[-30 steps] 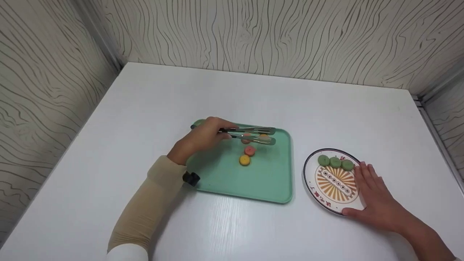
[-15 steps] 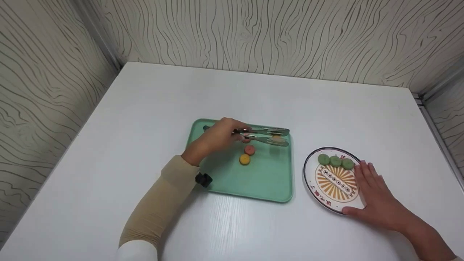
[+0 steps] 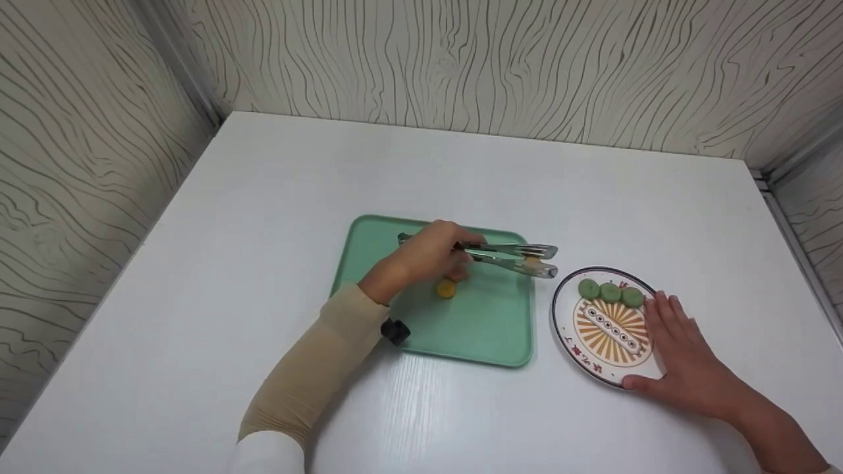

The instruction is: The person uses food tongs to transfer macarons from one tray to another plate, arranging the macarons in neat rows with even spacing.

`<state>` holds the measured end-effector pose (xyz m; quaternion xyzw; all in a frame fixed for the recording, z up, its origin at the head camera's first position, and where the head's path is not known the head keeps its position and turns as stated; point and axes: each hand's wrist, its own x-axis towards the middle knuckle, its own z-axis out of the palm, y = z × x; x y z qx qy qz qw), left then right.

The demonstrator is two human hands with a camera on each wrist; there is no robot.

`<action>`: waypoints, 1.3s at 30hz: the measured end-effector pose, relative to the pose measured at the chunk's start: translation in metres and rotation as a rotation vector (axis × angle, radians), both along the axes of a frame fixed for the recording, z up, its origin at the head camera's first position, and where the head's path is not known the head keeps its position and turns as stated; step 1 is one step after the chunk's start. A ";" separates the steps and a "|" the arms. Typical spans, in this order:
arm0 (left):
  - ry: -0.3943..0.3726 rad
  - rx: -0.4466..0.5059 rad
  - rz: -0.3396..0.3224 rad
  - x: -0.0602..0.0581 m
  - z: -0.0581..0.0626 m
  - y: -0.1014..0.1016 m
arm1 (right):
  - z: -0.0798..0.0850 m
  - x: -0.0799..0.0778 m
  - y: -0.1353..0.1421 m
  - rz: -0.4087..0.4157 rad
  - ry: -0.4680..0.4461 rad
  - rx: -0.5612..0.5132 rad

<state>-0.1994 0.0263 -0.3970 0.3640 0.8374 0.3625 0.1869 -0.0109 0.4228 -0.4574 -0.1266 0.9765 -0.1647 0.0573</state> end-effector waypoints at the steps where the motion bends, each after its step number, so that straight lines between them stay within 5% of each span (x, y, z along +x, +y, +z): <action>1: -0.013 -0.004 0.003 0.001 0.000 0.002 | 0.000 0.000 0.000 0.000 0.001 -0.001; 14: 0.111 -0.044 -0.024 0.008 -0.002 0.024 | -0.003 0.000 0.001 0.007 0.032 0.005; 24: 0.116 -0.065 -0.013 0.018 -0.003 0.043 | -0.003 0.000 0.002 0.014 0.037 0.008; 39: 0.195 -0.098 -0.087 0.034 -0.008 0.077 | -0.004 0.000 0.003 0.017 0.042 0.004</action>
